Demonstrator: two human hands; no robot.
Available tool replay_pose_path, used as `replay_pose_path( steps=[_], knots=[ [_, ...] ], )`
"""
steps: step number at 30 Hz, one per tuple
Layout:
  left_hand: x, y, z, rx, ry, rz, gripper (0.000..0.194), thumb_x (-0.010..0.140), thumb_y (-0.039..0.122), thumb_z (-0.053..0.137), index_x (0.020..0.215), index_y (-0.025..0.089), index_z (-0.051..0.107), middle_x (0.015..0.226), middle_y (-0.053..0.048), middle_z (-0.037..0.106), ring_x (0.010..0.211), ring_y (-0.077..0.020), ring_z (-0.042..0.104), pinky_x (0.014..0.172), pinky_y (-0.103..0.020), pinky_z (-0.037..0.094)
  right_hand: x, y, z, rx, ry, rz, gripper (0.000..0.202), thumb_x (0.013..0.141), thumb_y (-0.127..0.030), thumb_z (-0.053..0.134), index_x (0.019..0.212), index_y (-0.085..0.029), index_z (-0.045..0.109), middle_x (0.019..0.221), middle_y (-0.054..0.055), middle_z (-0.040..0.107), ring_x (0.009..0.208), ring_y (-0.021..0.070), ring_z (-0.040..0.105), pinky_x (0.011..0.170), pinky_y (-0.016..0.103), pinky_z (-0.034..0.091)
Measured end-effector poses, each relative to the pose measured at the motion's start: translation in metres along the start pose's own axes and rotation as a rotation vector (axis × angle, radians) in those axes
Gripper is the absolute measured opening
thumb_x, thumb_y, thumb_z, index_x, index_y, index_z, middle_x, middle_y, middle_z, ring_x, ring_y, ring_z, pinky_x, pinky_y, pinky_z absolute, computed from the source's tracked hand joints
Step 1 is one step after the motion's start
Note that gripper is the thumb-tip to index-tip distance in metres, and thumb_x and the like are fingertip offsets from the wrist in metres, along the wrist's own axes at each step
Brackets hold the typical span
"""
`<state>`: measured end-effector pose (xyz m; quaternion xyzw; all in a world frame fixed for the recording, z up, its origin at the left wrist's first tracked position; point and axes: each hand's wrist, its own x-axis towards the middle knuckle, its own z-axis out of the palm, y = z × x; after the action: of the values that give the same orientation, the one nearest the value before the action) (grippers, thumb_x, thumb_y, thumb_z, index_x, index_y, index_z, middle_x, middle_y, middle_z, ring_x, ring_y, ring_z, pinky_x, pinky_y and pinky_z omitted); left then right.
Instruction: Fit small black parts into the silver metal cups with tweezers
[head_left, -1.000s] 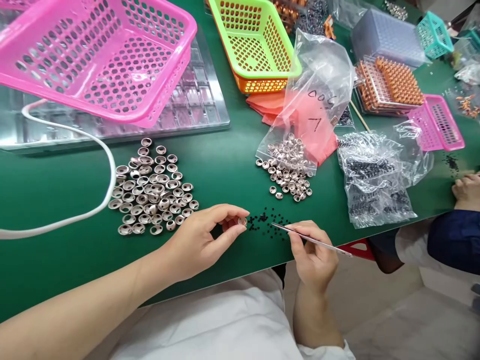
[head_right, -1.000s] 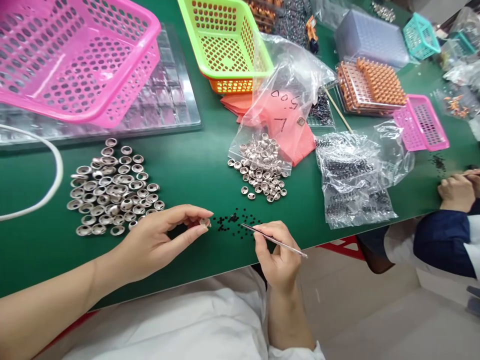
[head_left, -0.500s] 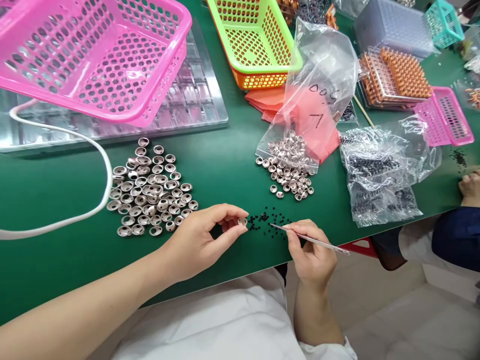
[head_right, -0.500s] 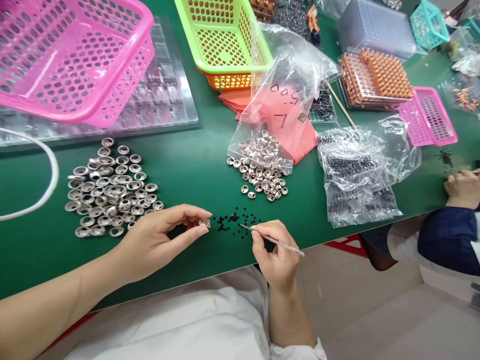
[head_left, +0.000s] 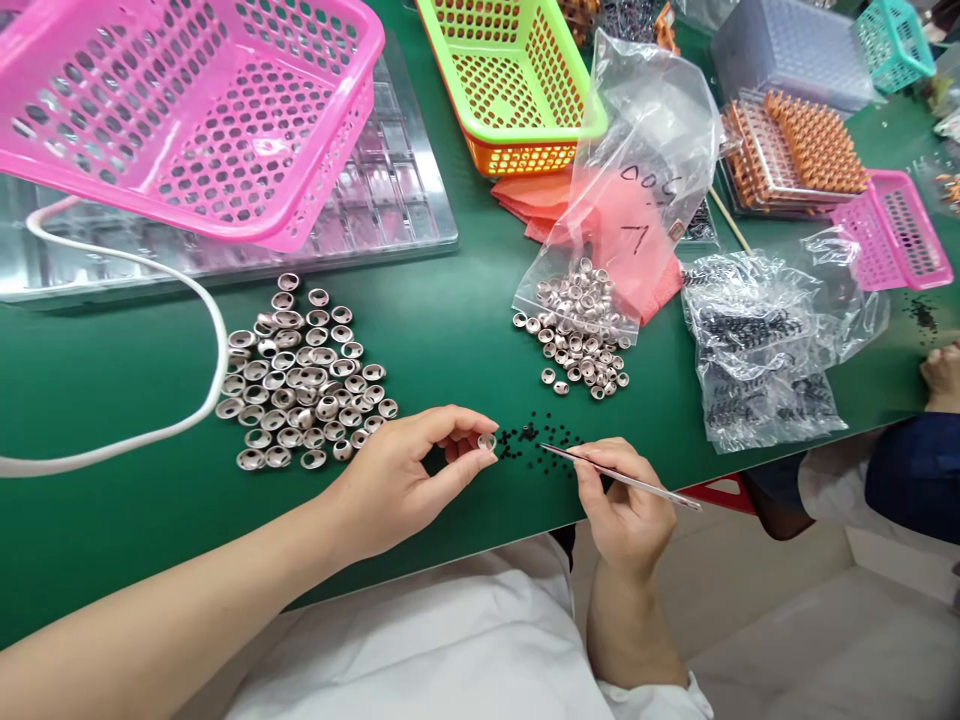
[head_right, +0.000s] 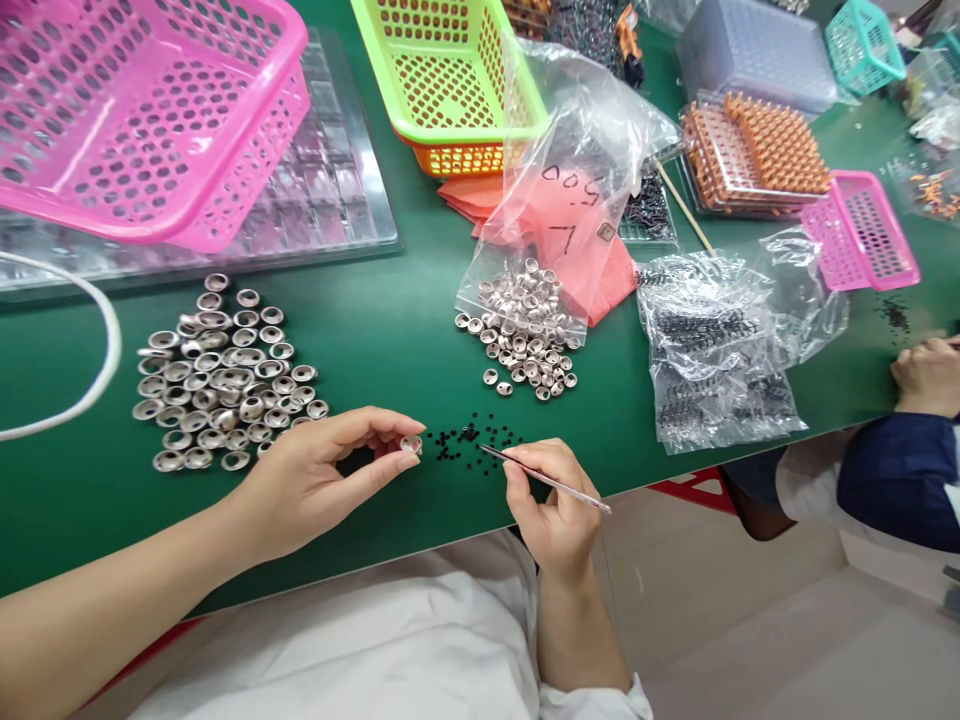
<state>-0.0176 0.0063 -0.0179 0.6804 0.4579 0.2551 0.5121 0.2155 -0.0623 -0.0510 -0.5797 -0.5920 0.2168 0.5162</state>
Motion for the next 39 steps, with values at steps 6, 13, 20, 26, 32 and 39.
replay_pose_path(
  steps=[6, 13, 20, 26, 32, 39],
  knots=[
    [0.000, -0.001, 0.000, -0.008, 0.002, 0.003, 0.016, 0.093, 0.029, 0.063, 0.102, 0.018, 0.071, 0.081, -0.001, 0.074, 0.070, -0.0131, 0.068, 0.066, -0.021, 0.055, 0.000, 0.000, -0.001, -0.027, -0.027, -0.010, 0.020, 0.086, -0.011, 0.068, 0.100, -0.025, 0.068, 0.086, 0.003, 0.074, 0.079, 0.0197, 0.070, 0.067, 0.037, 0.058],
    [0.001, 0.002, 0.001, -0.023, 0.003, 0.012, 0.015, 0.092, 0.024, 0.064, 0.102, 0.016, 0.070, 0.081, -0.001, 0.074, 0.071, -0.0121, 0.068, 0.068, -0.020, 0.055, -0.001, 0.002, -0.002, -0.014, -0.026, -0.033, 0.023, 0.084, -0.007, 0.069, 0.100, -0.025, 0.069, 0.087, 0.002, 0.074, 0.080, 0.0203, 0.070, 0.068, 0.038, 0.059],
    [-0.001, 0.001, 0.001, -0.033, 0.008, 0.011, 0.013, 0.091, 0.022, 0.064, 0.101, 0.016, 0.070, 0.082, -0.001, 0.074, 0.069, -0.0116, 0.067, 0.067, -0.020, 0.056, -0.002, 0.002, -0.002, -0.032, -0.017, -0.019, 0.020, 0.085, -0.010, 0.070, 0.099, -0.025, 0.069, 0.086, 0.002, 0.074, 0.079, 0.0208, 0.071, 0.067, 0.039, 0.060],
    [0.000, 0.000, 0.002, -0.050, -0.001, 0.018, 0.014, 0.090, 0.022, 0.063, 0.102, 0.017, 0.070, 0.083, -0.002, 0.076, 0.069, -0.0125, 0.068, 0.067, -0.022, 0.057, -0.001, 0.002, 0.000, 0.002, 0.066, -0.017, 0.017, 0.085, -0.011, 0.070, 0.096, -0.024, 0.070, 0.083, 0.002, 0.074, 0.076, 0.0204, 0.071, 0.064, 0.038, 0.059],
    [0.000, 0.000, 0.001, -0.044, 0.000, 0.025, 0.017, 0.092, 0.024, 0.060, 0.103, 0.016, 0.070, 0.084, -0.004, 0.076, 0.070, -0.0137, 0.069, 0.066, -0.023, 0.056, -0.001, -0.005, 0.001, 0.072, 0.156, 0.033, 0.016, 0.084, -0.011, 0.071, 0.095, -0.023, 0.068, 0.083, 0.002, 0.074, 0.075, 0.0199, 0.071, 0.061, 0.035, 0.059],
    [-0.002, 0.001, 0.003, -0.052, 0.010, 0.057, 0.015, 0.090, 0.019, 0.061, 0.102, 0.015, 0.070, 0.084, -0.003, 0.076, 0.070, -0.0121, 0.068, 0.067, -0.022, 0.056, 0.001, -0.022, 0.017, 0.164, 0.243, 0.004, 0.019, 0.084, -0.008, 0.070, 0.096, -0.023, 0.067, 0.080, 0.002, 0.072, 0.073, 0.0199, 0.069, 0.060, 0.035, 0.057]
  ],
)
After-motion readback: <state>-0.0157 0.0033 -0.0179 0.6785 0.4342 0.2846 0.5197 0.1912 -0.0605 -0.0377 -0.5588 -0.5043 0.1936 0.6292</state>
